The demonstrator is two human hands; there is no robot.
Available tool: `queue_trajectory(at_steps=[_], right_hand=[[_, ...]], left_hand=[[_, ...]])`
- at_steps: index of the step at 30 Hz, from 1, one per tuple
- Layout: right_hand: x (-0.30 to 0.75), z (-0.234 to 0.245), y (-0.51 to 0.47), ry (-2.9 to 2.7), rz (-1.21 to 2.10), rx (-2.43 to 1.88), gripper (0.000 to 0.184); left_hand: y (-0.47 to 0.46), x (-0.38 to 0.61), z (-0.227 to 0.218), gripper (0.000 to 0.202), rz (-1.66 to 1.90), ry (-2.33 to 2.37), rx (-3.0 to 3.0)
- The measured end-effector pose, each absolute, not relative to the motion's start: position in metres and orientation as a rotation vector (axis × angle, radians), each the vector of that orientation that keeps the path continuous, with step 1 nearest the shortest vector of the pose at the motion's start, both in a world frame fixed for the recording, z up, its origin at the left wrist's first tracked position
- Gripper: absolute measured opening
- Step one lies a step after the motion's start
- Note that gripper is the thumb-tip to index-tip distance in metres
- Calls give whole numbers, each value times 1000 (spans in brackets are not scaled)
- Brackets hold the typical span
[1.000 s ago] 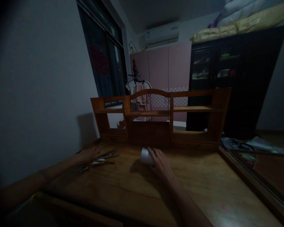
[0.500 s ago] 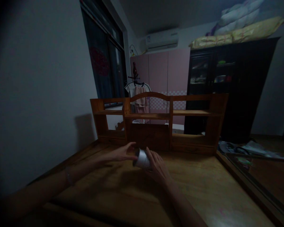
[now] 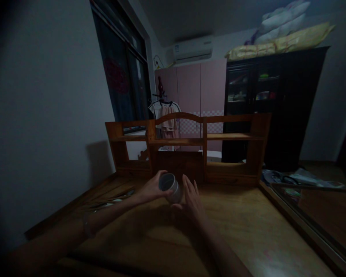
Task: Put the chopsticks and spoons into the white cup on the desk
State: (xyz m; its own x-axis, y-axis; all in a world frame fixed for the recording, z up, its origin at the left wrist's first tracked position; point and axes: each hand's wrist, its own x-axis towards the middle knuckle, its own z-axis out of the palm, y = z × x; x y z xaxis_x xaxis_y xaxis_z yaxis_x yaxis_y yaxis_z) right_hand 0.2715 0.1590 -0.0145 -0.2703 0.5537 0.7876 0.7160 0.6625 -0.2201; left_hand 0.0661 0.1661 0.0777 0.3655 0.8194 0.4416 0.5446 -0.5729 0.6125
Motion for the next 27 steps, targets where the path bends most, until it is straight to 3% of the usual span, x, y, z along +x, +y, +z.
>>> queue_trajectory(at_steps=[2,5,6,13,18,20,27], right_hand=[[277,-19,165,-1919,-201,-1045,80],[288,-27,175,-1891,-104,-1128,37],[292,-30,179,-1871,-70,-1162,32],[303,-43,188,-1740,14,-1275,28],[307,-41,193,-1679,-33,-1177,73],[309,-41,197,-1672,-47,-1105,83],[310,-50,208,-1660,-99,-982,64]], left_hand=[[189,57,83,76,1112,1325,2192],[228,36,93,71,1209,1537,2135],[240,28,96,71,1227,1605,2140],[302,-7,79,77,1198,1936,2042],[326,-16,47,76,1129,2050,1996],[334,-20,36,79,1093,2078,1986],[352,-39,17,89,965,2155,1925]])
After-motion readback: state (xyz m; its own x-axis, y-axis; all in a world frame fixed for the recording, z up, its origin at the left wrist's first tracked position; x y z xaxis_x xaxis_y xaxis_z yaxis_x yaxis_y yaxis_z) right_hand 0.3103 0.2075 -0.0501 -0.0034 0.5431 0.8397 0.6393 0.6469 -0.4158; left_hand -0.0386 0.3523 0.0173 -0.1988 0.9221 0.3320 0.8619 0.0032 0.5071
